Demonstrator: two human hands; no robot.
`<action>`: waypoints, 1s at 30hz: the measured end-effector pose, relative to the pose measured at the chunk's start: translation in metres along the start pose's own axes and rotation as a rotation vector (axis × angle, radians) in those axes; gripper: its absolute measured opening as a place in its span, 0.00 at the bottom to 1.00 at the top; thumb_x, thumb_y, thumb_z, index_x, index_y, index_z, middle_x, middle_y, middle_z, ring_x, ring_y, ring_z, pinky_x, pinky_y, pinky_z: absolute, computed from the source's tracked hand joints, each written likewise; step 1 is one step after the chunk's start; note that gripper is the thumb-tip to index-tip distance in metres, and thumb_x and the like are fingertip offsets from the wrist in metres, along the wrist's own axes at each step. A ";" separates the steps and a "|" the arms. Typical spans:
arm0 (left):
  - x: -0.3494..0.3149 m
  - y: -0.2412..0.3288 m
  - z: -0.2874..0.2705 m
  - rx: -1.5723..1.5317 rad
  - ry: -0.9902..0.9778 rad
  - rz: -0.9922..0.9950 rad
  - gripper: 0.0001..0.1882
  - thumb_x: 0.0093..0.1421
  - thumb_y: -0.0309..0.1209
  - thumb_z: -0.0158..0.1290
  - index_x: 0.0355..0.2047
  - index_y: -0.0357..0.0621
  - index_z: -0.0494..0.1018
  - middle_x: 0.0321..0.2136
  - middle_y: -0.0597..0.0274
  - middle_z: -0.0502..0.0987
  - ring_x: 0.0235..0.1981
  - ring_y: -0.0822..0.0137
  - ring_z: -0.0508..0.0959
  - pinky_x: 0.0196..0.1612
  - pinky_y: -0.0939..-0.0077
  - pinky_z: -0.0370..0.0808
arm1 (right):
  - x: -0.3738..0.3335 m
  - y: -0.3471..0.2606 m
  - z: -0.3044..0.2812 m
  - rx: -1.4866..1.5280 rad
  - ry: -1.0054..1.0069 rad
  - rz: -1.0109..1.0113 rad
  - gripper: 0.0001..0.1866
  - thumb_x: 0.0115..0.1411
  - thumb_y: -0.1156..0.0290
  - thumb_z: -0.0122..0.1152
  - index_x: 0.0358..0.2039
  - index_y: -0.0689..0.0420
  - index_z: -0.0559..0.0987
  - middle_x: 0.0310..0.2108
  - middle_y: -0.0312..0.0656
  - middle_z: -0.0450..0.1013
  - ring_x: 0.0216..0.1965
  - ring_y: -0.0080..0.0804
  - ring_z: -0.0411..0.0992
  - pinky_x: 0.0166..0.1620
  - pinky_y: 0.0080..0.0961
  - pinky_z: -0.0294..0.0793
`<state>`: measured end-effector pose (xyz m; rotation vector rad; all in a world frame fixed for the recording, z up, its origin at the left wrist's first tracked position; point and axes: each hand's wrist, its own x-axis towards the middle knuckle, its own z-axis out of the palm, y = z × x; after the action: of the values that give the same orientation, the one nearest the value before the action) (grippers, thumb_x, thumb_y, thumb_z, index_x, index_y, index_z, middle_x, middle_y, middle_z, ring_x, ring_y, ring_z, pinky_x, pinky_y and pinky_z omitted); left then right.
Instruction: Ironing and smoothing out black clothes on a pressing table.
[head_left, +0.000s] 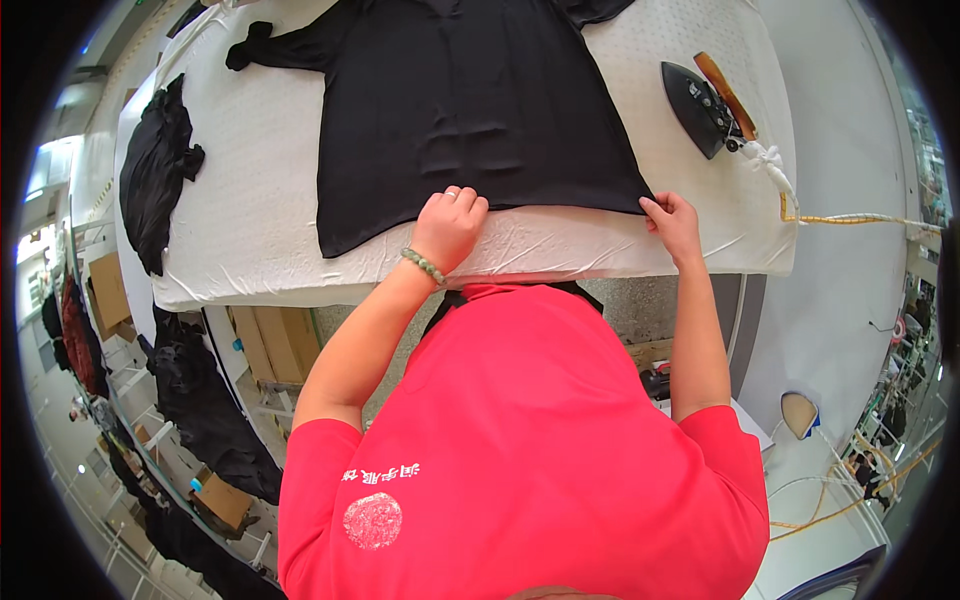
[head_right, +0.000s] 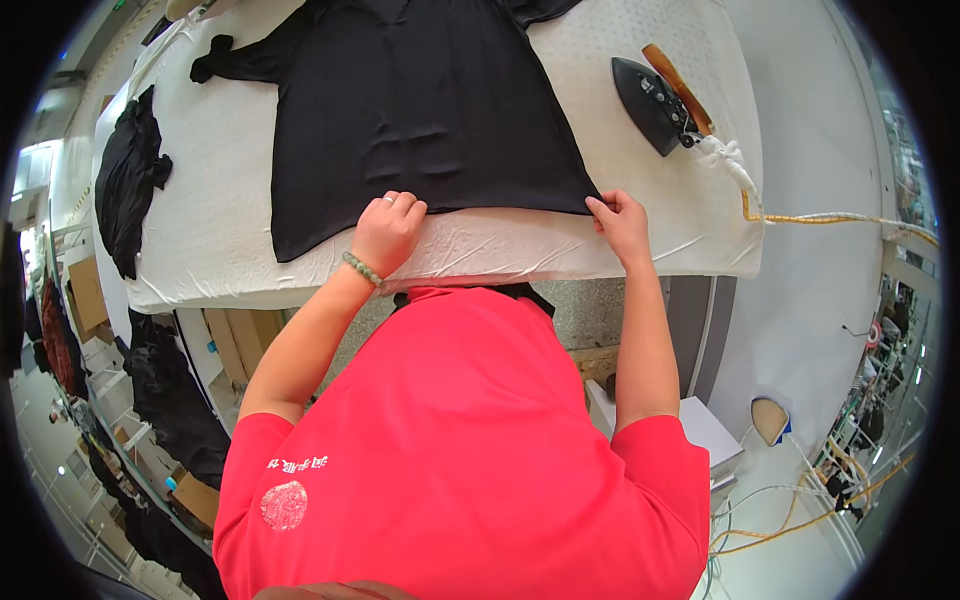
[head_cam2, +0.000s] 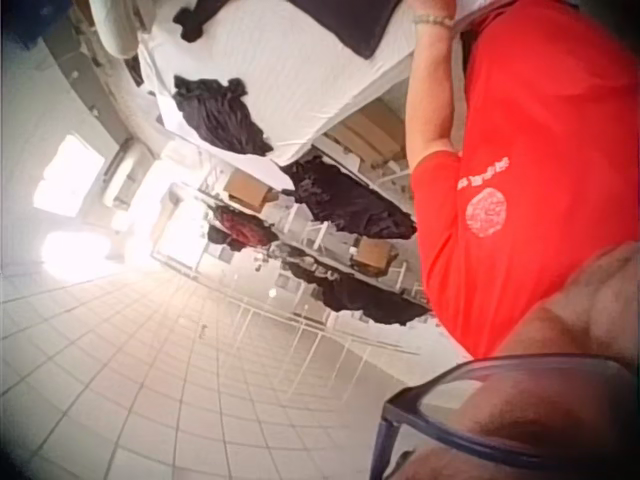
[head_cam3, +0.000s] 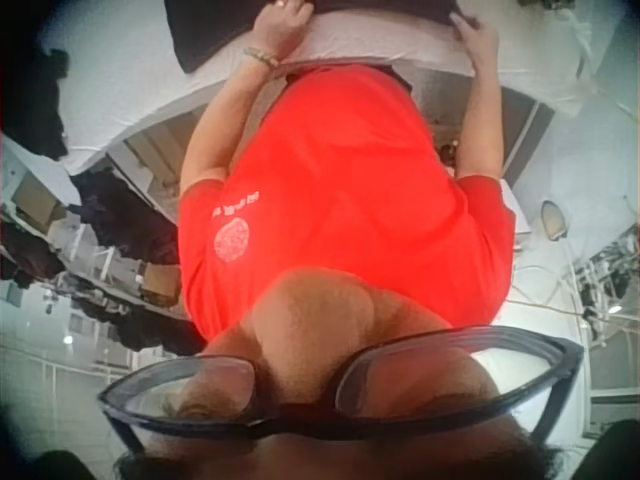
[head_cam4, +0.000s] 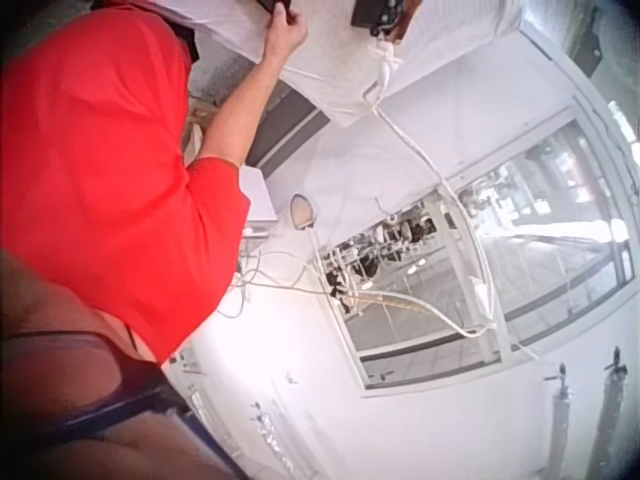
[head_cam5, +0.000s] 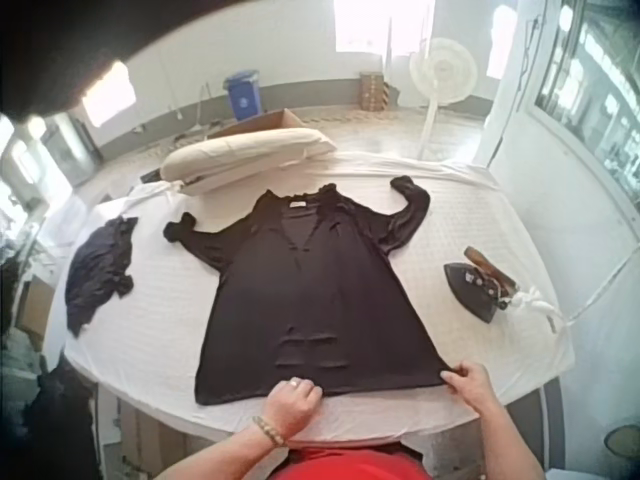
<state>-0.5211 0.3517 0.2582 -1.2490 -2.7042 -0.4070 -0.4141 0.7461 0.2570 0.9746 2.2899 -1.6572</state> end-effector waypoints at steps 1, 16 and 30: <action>0.001 -0.003 0.001 0.002 -0.006 0.031 0.07 0.52 0.27 0.57 0.33 0.45 0.74 0.32 0.62 0.75 0.35 0.61 0.77 0.38 0.66 0.74 | 0.000 0.001 -0.001 0.037 -0.021 -0.015 0.10 0.64 0.66 0.69 0.35 0.60 0.80 0.24 0.32 0.75 0.24 0.17 0.71 0.29 0.18 0.71; 0.002 -0.010 -0.016 -0.001 -0.025 0.038 0.09 0.51 0.24 0.56 0.35 0.45 0.76 0.35 0.62 0.77 0.36 0.62 0.78 0.38 0.68 0.74 | -0.003 0.011 0.008 -0.201 0.125 -0.108 0.13 0.61 0.64 0.72 0.35 0.61 0.80 0.25 0.33 0.76 0.27 0.18 0.70 0.33 0.21 0.71; -0.133 -0.095 -0.048 0.267 0.307 -0.872 0.19 0.58 0.34 0.64 0.48 0.41 0.77 0.44 0.50 0.79 0.50 0.57 0.78 0.51 0.60 0.75 | -0.006 0.005 0.005 -0.209 0.092 -0.084 0.13 0.62 0.64 0.71 0.35 0.61 0.80 0.25 0.30 0.74 0.27 0.17 0.68 0.32 0.19 0.69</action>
<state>-0.5072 0.1820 0.2554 0.1056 -2.7462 -0.2640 -0.4074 0.7398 0.2540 0.9377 2.5350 -1.3918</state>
